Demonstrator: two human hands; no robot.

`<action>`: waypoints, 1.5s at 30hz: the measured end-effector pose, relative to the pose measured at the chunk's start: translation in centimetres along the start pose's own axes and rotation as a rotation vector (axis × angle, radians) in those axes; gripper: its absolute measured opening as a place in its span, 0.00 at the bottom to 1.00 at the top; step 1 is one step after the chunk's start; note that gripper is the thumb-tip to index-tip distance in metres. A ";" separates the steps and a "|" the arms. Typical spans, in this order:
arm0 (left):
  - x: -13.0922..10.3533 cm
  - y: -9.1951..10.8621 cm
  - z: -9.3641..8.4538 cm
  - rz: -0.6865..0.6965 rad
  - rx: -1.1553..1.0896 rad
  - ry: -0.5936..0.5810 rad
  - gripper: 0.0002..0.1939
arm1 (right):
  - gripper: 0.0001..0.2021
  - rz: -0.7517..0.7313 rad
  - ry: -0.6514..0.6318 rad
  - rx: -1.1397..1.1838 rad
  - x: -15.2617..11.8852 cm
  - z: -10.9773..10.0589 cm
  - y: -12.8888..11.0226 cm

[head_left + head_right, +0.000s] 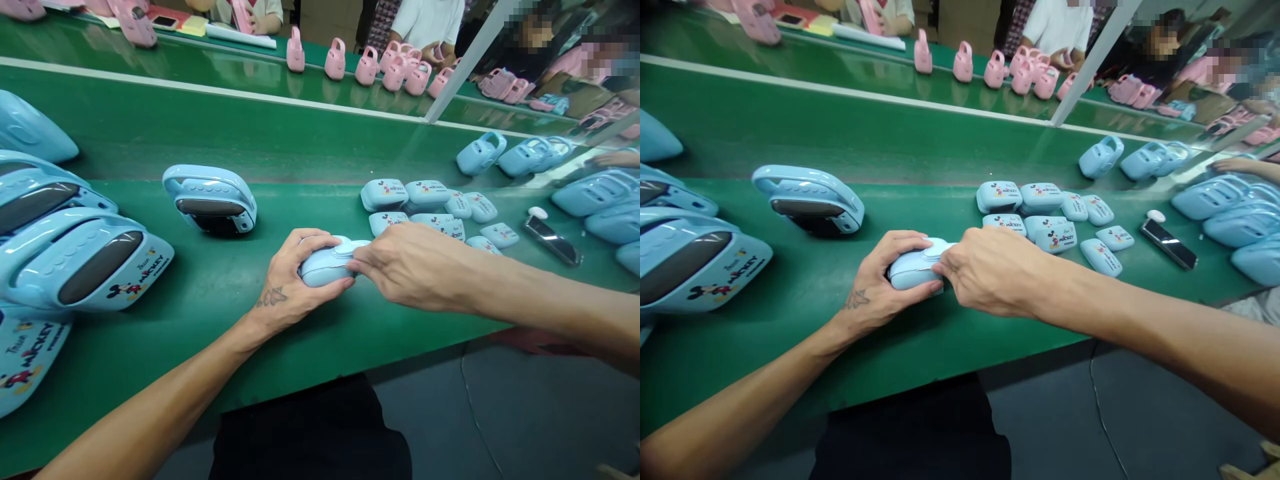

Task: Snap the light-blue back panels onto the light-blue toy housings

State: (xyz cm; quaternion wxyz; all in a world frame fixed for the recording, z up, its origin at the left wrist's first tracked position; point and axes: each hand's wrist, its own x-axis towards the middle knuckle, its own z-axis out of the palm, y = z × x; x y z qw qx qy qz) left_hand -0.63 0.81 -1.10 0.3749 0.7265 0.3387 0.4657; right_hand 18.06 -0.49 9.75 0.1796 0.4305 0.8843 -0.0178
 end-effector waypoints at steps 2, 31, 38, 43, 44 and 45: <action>0.0 0.1 0.0 -0.010 0.002 0.008 0.22 | 0.22 -0.008 -0.019 -0.016 0.2 -0.3 0.0; 0.3 0.5 0.0 -0.045 0.056 0.026 0.21 | 0.22 0.159 -0.062 0.310 -1.2 -0.4 1.1; 0.3 0.5 0.1 -0.032 0.043 0.028 0.21 | 0.23 0.121 -0.059 0.350 -0.9 -0.8 1.0; 0.2 0.3 0.1 -0.028 0.040 0.034 0.22 | 0.25 0.122 -0.110 0.292 -0.7 -0.8 1.0; 0.2 0.3 0.1 -0.028 0.038 0.032 0.22 | 0.25 0.126 -0.122 0.279 -0.6 -0.8 0.9; 0.3 0.4 0.1 -0.027 0.037 0.030 0.21 | 0.25 0.125 -0.130 0.265 -0.5 -0.7 0.9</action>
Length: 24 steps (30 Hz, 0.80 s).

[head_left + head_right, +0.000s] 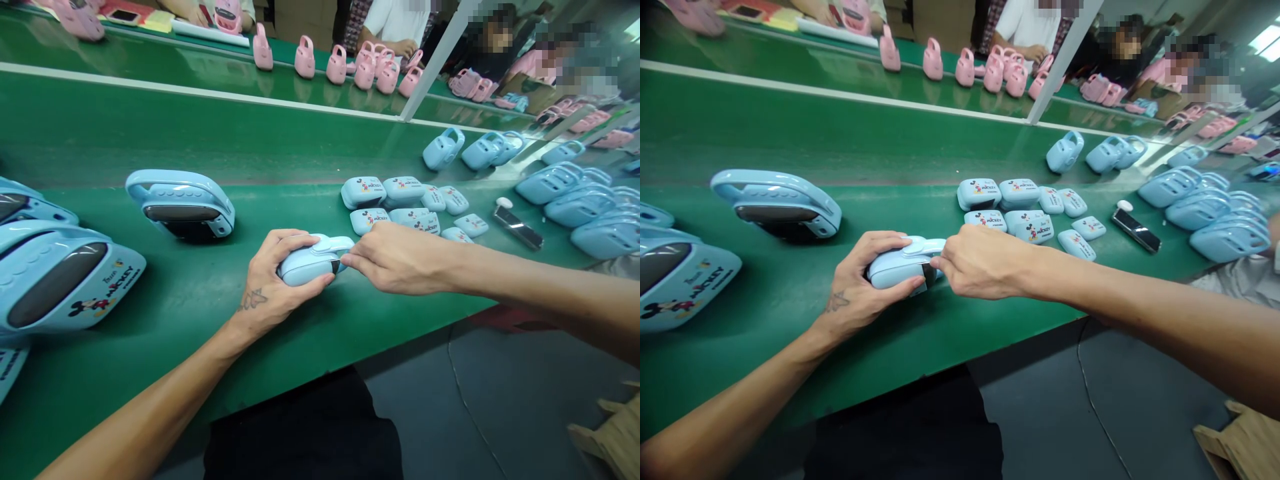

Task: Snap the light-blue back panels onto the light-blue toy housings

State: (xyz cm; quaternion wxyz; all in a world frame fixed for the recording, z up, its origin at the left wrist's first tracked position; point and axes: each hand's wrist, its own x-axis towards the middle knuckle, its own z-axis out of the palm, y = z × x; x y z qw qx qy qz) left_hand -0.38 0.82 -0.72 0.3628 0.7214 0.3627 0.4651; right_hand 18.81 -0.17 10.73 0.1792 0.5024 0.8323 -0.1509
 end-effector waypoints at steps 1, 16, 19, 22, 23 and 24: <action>0.0 0.0 0.0 0.000 -0.001 0.000 0.21 | 0.25 -0.005 -0.005 -0.017 0.1 0.0 -0.1; 0.0 0.1 0.0 -0.004 0.023 0.013 0.20 | 0.22 0.071 -0.242 0.186 1.6 -1.9 -0.1; 0.0 0.0 -0.1 0.006 0.013 0.010 0.21 | 0.25 0.016 -0.257 0.319 1.1 -2.2 0.4; 0.2 -0.2 -0.6 0.002 -0.008 -0.001 0.21 | 0.23 -0.042 -0.153 0.450 -0.6 -0.6 1.5; 0.3 -0.3 -0.7 -0.009 -0.015 0.007 0.21 | 0.22 -0.032 -0.062 0.465 -1.3 0.7 2.0; 0.4 -0.4 -0.9 -0.026 -0.020 0.016 0.21 | 0.20 -0.002 0.047 0.459 -2.0 2.3 2.6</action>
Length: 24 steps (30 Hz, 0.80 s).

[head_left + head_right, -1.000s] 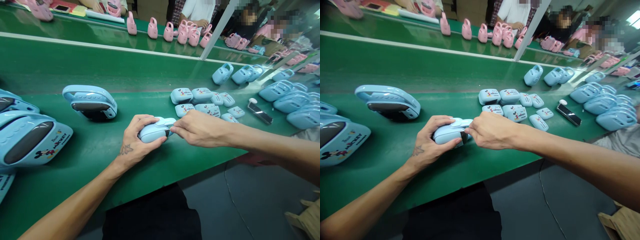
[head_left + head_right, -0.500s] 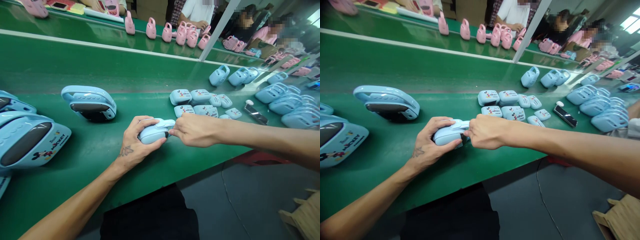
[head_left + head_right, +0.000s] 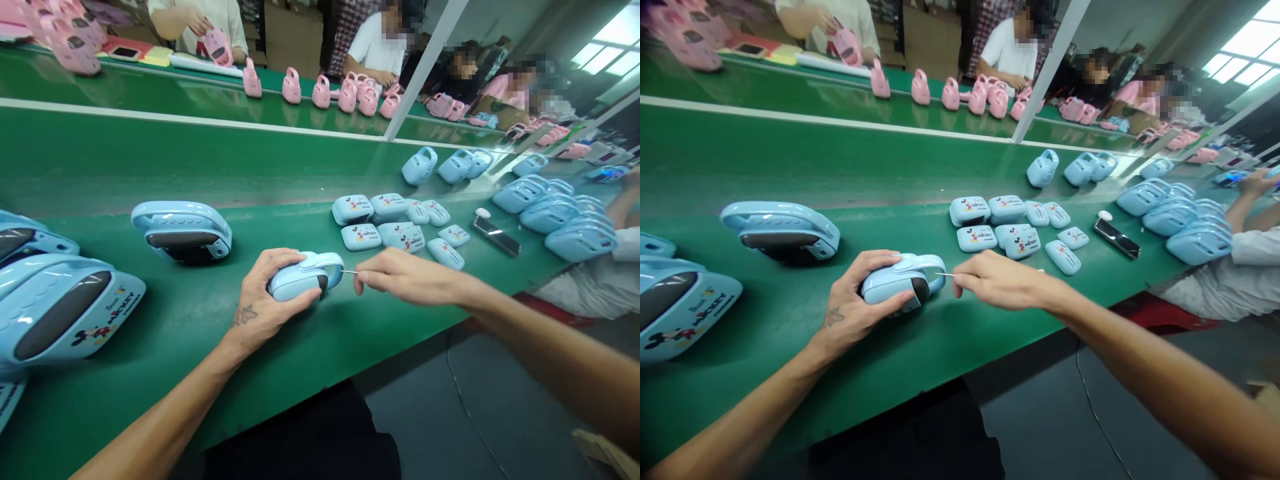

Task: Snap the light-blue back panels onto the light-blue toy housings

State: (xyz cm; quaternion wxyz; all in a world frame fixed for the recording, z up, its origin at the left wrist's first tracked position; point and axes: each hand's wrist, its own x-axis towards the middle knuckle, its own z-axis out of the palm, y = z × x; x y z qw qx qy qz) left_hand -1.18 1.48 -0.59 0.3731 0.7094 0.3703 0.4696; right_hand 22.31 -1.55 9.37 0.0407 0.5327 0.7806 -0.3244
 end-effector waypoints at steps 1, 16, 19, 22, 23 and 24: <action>0.1 -0.1 -0.2 -0.020 -0.003 0.010 0.20 | 0.19 0.023 0.128 -0.042 -0.6 1.4 1.4; -0.2 -0.7 0.9 -0.228 -0.049 0.027 0.44 | 0.19 -0.345 0.956 0.229 6.9 7.4 -0.9; -0.4 -1.4 0.3 -0.343 -0.181 -0.056 0.55 | 0.20 -0.155 1.032 0.384 9.1 7.1 -0.9; -0.2 -1.7 -0.7 -0.461 -0.319 -0.045 0.53 | 0.21 0.037 1.039 0.584 9.6 7.1 0.0; 0.0 -1.7 -1.0 -0.485 -0.353 -0.047 0.51 | 0.22 0.053 0.982 0.671 9.5 7.2 0.1; 0.3 -1.6 -1.2 -0.505 -0.386 -0.057 0.50 | 0.22 0.045 0.903 0.784 9.2 7.4 0.2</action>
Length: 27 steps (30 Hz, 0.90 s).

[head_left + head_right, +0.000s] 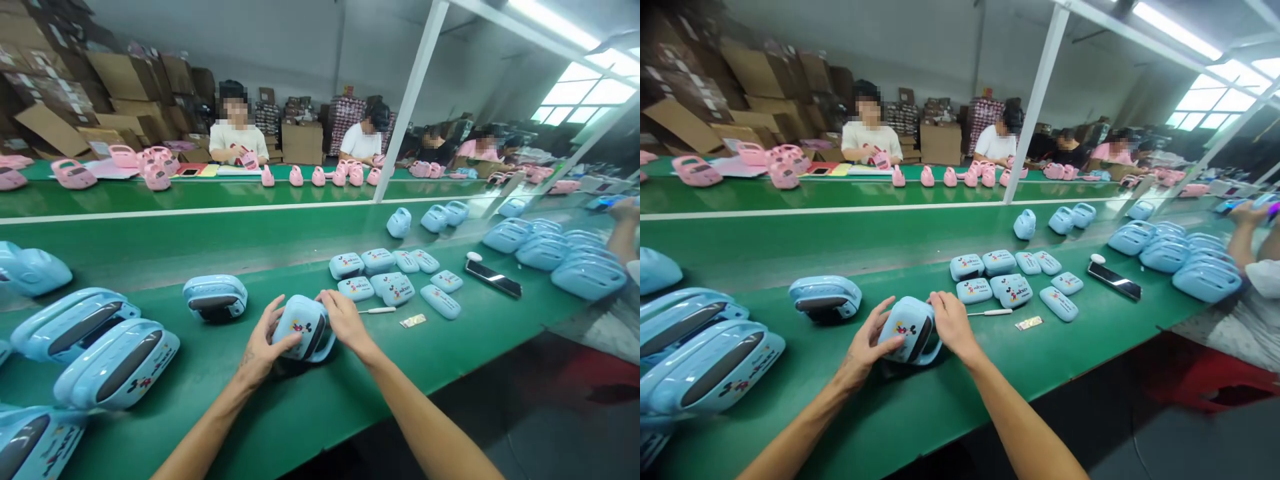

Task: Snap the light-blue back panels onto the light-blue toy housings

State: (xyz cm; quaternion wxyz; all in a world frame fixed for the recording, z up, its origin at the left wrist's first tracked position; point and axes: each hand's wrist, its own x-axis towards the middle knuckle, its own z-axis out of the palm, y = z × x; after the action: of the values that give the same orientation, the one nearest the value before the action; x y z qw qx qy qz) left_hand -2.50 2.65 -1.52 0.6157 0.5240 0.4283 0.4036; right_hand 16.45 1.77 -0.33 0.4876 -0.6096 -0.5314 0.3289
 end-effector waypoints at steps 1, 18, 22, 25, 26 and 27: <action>0.1 0.4 0.0 -0.019 -0.035 -0.011 0.50 | 0.23 0.065 -0.069 0.119 -0.4 -0.1 0.1; 3.9 1.7 -0.2 0.194 0.242 0.180 0.38 | 0.28 -0.188 -0.260 -0.182 -0.8 -0.4 -2.2; 3.5 0.7 1.0 0.230 0.226 0.270 0.41 | 0.26 -0.115 -0.223 0.011 -1.2 0.6 -0.5; 3.0 0.3 1.6 0.242 0.211 0.262 0.40 | 0.27 -0.132 -0.172 0.143 -2.2 1.3 0.9; 2.9 0.2 1.7 0.248 0.207 0.261 0.40 | 0.29 -0.149 -0.153 0.164 -2.5 1.5 1.2; 2.8 0.2 1.7 0.255 0.204 0.262 0.40 | 0.30 -0.167 -0.138 0.179 -2.8 1.7 1.5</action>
State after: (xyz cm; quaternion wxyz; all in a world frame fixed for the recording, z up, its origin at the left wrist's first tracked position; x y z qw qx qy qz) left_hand -0.05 4.77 -1.48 0.4424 0.5768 0.4735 0.4974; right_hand 14.75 -0.45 -2.59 0.5282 -0.4931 -0.5811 0.3743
